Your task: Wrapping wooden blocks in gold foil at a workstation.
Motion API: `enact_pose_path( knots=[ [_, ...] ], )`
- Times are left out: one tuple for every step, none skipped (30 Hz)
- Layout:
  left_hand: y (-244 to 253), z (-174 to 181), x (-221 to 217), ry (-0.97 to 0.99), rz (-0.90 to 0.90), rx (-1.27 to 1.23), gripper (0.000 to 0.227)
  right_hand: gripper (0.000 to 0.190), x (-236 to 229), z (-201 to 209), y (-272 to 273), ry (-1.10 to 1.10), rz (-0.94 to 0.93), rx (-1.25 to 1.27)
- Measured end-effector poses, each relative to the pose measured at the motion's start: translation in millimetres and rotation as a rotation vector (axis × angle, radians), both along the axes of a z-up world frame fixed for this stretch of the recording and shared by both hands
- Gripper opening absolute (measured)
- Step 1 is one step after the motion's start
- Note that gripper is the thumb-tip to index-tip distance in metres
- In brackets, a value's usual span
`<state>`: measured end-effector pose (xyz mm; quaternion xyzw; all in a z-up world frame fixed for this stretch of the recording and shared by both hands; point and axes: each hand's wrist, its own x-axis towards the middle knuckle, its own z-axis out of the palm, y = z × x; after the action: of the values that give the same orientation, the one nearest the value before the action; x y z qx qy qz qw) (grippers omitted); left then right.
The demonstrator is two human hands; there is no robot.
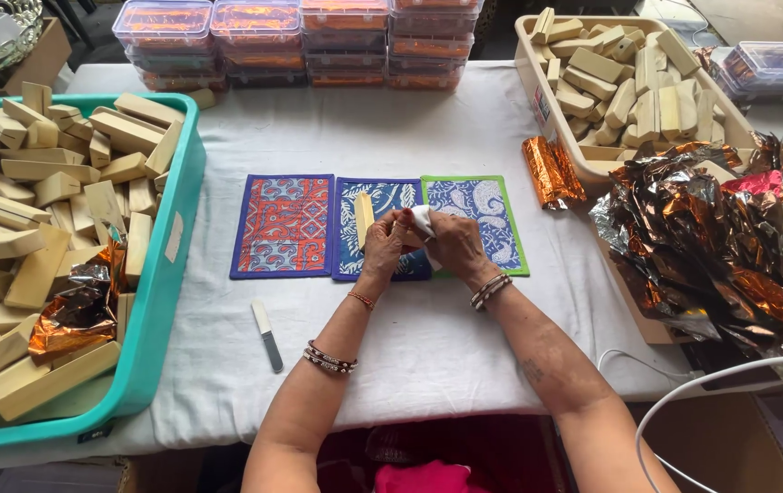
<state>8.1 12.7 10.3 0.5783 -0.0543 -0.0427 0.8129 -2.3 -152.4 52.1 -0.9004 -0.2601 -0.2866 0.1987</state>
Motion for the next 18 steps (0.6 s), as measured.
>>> enact_pose_path(
  knots=[
    [-1, -3, 2, 0.0, -0.003, 0.001, 0.045, 0.034, 0, 3, -1, 0.0, -0.003, 0.001],
    [-1, -6, 3, -0.001, -0.002, 0.007, 0.043, 0.033, 0, 5, -2, -0.01, -0.017, 0.028],
    [-2, -9, 4, -0.002, -0.002, 0.013, 0.042, 0.032, -1, 8, -3, -0.02, -0.031, 0.056],
    [-2, -2, 1, -0.002, -0.006, 0.014, 0.042, 0.032, 4, 5, -7, -0.02, -0.035, 0.057],
    [-1, 5, -2, 0.01, 0.007, 0.047, 0.04, 0.033, 9, 1, -11, 0.018, -0.075, 0.112],
    [0, 13, -6, 0.022, 0.019, 0.08, 0.038, 0.033, 15, -2, -14, 0.057, -0.115, 0.167],
    [-1, 15, -7, 0.023, 0.018, 0.083, 0.038, 0.033, 16, -2, -18, 0.058, -0.116, 0.169],
    [-1, 17, -8, 0.058, 0.007, 0.001, 0.036, 0.035, 17, -3, -22, 0.07, -0.184, 0.224],
    [-1, 19, -8, 0.091, -0.003, -0.08, 0.035, 0.036, 19, -2, -25, 0.081, -0.25, 0.28],
    [-2, 18, -8, 0.09, -0.003, -0.077, 0.035, 0.036, 20, -3, -24, 0.081, -0.25, 0.283],
    [-4, 16, -8, 0.109, -0.02, -0.093, 0.035, 0.037, 20, -4, -24, -0.027, -0.276, 0.309],
    [-5, 13, -8, 0.127, -0.037, -0.11, 0.036, 0.039, 20, -6, -24, -0.135, -0.301, 0.335],
    [-7, 5, -5, 0.127, -0.037, -0.111, 0.036, 0.039, 16, -6, -18, -0.135, -0.301, 0.334],
    [-8, -3, -3, 0.11, -0.013, -0.078, 0.032, 0.039, 12, -6, -12, -0.184, -0.244, 0.333],
    [-9, -11, 0, 0.093, 0.011, -0.046, 0.027, 0.039, 8, -6, -7, -0.235, -0.185, 0.332],
    [-9, -23, 5, 0.092, 0.012, -0.048, 0.027, 0.039, -1, 7, 6, -0.235, -0.184, 0.331],
    [-9, -35, 9, 0.03, -0.006, -0.05, 0.022, 0.041, -12, 18, 18, -0.266, -0.072, 0.253],
    [-9, -48, 12, -0.032, -0.023, -0.052, 0.017, 0.045, -23, 29, 30, -0.296, 0.04, 0.174]
  ],
)
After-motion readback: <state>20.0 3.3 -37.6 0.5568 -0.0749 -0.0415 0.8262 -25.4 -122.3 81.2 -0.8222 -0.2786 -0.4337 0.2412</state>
